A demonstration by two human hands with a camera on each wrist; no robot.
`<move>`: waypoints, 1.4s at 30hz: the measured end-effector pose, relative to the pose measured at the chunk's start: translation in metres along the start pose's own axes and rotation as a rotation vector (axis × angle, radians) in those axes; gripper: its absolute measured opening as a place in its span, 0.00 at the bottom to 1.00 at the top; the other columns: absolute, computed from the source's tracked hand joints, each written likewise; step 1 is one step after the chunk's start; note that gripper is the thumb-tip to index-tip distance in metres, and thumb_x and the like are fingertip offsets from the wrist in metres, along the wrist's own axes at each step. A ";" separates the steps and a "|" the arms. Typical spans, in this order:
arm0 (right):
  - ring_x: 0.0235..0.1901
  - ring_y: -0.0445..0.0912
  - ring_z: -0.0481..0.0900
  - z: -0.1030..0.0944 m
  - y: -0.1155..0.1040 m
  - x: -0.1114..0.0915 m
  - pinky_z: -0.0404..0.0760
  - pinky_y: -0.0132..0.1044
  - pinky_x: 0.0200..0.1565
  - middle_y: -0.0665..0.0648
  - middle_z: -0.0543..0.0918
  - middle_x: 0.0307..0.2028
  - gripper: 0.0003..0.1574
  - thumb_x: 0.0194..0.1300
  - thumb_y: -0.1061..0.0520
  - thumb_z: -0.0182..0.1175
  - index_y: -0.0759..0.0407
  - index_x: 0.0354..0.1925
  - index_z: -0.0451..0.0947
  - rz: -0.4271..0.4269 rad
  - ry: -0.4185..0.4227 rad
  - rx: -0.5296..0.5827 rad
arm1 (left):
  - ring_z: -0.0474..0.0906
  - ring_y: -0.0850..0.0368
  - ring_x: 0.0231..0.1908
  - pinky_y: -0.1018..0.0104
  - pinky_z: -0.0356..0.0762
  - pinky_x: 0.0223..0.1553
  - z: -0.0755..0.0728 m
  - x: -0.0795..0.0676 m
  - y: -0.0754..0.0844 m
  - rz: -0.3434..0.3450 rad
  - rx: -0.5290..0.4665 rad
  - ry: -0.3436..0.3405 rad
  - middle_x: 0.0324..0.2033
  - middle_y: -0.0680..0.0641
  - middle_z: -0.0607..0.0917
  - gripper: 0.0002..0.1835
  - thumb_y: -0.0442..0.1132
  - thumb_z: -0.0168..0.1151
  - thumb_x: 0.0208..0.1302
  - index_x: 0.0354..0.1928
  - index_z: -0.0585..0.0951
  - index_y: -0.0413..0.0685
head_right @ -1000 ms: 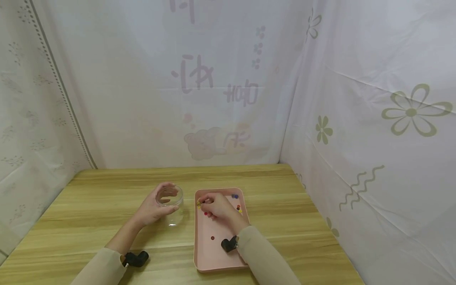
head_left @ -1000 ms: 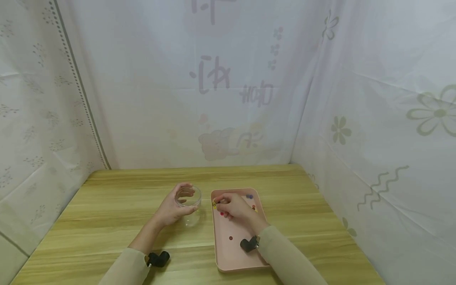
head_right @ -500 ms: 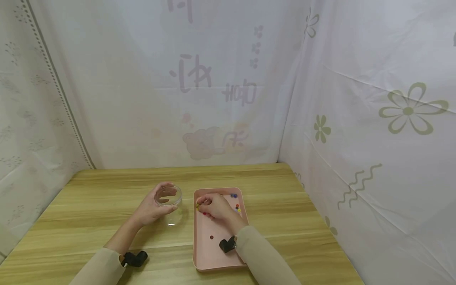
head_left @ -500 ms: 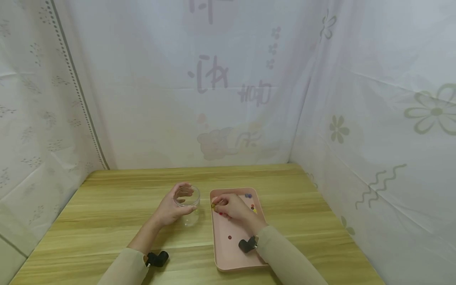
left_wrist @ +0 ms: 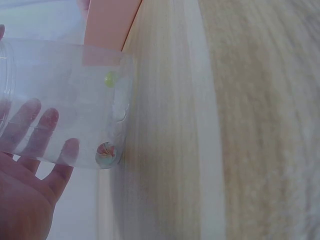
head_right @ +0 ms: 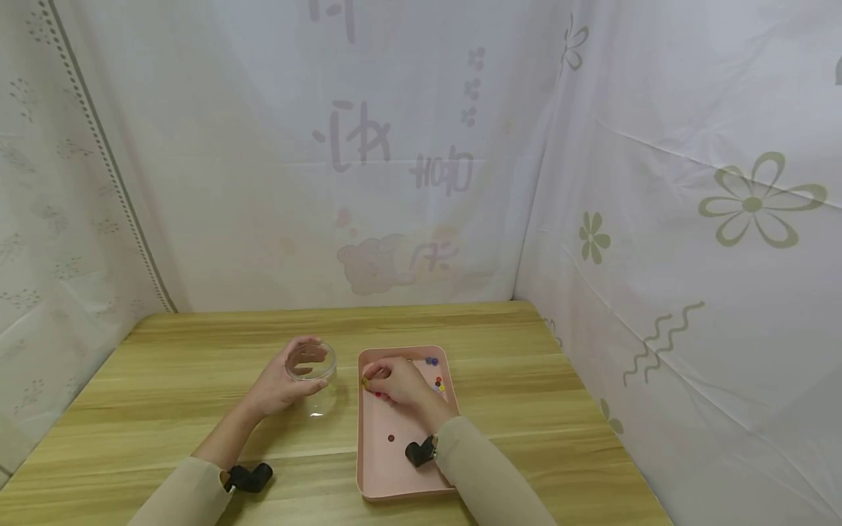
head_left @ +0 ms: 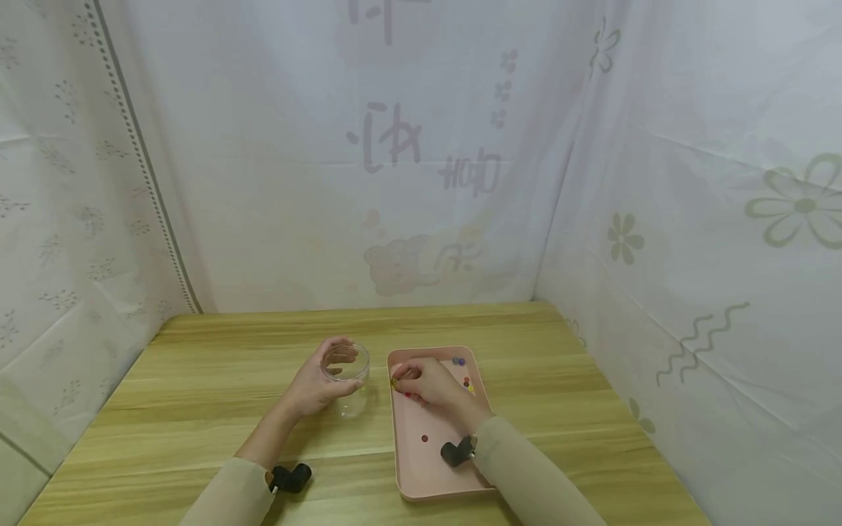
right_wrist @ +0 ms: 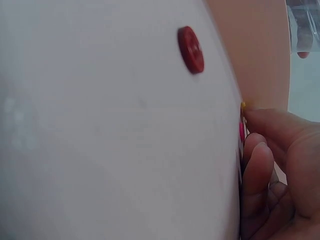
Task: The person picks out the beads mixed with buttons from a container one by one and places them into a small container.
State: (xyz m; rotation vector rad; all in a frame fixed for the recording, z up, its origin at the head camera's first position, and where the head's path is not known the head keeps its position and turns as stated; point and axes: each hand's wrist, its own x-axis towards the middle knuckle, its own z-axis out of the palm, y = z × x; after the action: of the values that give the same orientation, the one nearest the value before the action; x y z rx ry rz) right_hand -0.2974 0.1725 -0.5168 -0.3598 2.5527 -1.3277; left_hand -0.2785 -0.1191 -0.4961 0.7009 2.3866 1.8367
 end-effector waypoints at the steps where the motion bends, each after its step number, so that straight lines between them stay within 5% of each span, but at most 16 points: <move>1: 0.22 0.41 0.76 0.000 0.000 0.000 0.77 0.32 0.26 0.48 0.83 0.28 0.09 0.74 0.53 0.72 0.50 0.50 0.90 -0.001 0.001 -0.002 | 0.76 0.32 0.71 0.29 0.73 0.71 0.000 0.000 0.000 0.001 0.001 0.000 0.68 0.32 0.81 0.42 0.37 0.80 0.66 0.77 0.67 0.39; 27: 0.21 0.43 0.73 -0.004 0.002 0.001 0.76 0.33 0.25 0.53 0.81 0.25 0.13 0.77 0.55 0.69 0.56 0.56 0.87 -0.005 -0.059 0.187 | 0.76 0.34 0.71 0.30 0.74 0.71 0.000 0.000 0.001 -0.013 0.001 0.005 0.70 0.30 0.80 0.43 0.37 0.80 0.65 0.77 0.67 0.42; 35: 0.23 0.43 0.80 -0.006 -0.002 0.003 0.79 0.33 0.23 0.54 0.86 0.29 0.13 0.77 0.53 0.69 0.52 0.57 0.88 0.011 -0.030 0.136 | 0.75 0.32 0.72 0.29 0.72 0.72 -0.001 0.000 0.002 -0.010 0.001 -0.007 0.70 0.30 0.79 0.43 0.38 0.80 0.66 0.77 0.66 0.40; 42: 0.24 0.43 0.84 -0.006 -0.009 0.003 0.78 0.33 0.26 0.55 0.90 0.34 0.14 0.78 0.59 0.67 0.58 0.58 0.87 -0.033 0.001 0.151 | 0.76 0.33 0.70 0.31 0.74 0.71 0.000 0.000 0.003 -0.015 0.003 0.000 0.70 0.29 0.79 0.43 0.38 0.80 0.65 0.77 0.67 0.43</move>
State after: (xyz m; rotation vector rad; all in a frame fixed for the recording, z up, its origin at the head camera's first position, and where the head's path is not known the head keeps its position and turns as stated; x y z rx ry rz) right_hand -0.3014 0.1715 -0.5064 -0.3736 2.4379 -1.5211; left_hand -0.2773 -0.1181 -0.4932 0.6812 2.3884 1.8282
